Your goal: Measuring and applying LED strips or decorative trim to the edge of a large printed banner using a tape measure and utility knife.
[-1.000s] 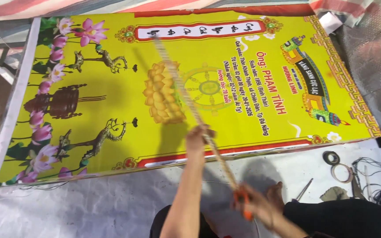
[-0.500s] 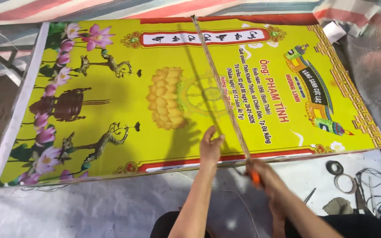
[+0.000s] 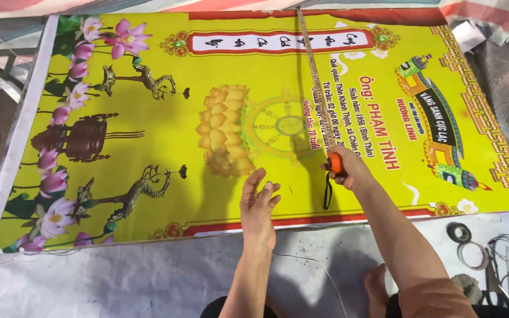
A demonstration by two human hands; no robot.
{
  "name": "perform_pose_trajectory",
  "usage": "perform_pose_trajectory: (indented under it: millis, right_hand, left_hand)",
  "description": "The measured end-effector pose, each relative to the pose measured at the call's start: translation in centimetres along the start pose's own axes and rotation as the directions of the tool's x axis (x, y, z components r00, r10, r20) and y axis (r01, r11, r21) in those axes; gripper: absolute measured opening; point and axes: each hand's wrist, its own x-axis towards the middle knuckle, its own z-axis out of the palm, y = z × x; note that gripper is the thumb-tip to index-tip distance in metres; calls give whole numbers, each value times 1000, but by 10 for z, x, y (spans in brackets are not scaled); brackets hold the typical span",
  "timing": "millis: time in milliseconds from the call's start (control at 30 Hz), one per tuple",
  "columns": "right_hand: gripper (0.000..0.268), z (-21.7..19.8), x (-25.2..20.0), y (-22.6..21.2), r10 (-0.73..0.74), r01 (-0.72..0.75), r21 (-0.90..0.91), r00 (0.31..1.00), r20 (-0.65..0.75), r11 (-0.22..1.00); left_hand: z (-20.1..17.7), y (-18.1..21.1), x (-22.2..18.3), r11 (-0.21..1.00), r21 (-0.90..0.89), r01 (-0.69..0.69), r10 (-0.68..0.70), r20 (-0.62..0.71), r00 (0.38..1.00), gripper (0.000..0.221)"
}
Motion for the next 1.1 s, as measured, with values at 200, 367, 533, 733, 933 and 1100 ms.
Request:
perform_pose_trajectory:
  millis: [200,367,533,733,933,1100]
  right_hand:
    - [45,3,5,-8,37,-40,51,998,45,998]
    - [45,2,5,11,75,-79,75,996,52,994]
    - [48,-11,2,31,69,-73,92,996,52,993]
    - [56,-40,-35,83,57,-55,93,998,-20,994]
    - [65,-71,-88,153,23,-20,145,1000,-21,989]
    - [58,-92,-82,199,32,-28,213,999,-17,977]
  left_hand:
    - [17,-4,1,998,-48,49,-50,-31,998,36]
    - [20,-6,4,997,-47,59,-61,-42,997,40]
    - [16,-11,5,996,-83,36,-43,-80,996,41]
    - [19,3,-3,996,-87,27,-36,-105,994,40]
    - [13,13,-14,996,-86,23,-32,-106,994,37]
    - [7,18,-19,993,-114,21,-31,-92,995,38]
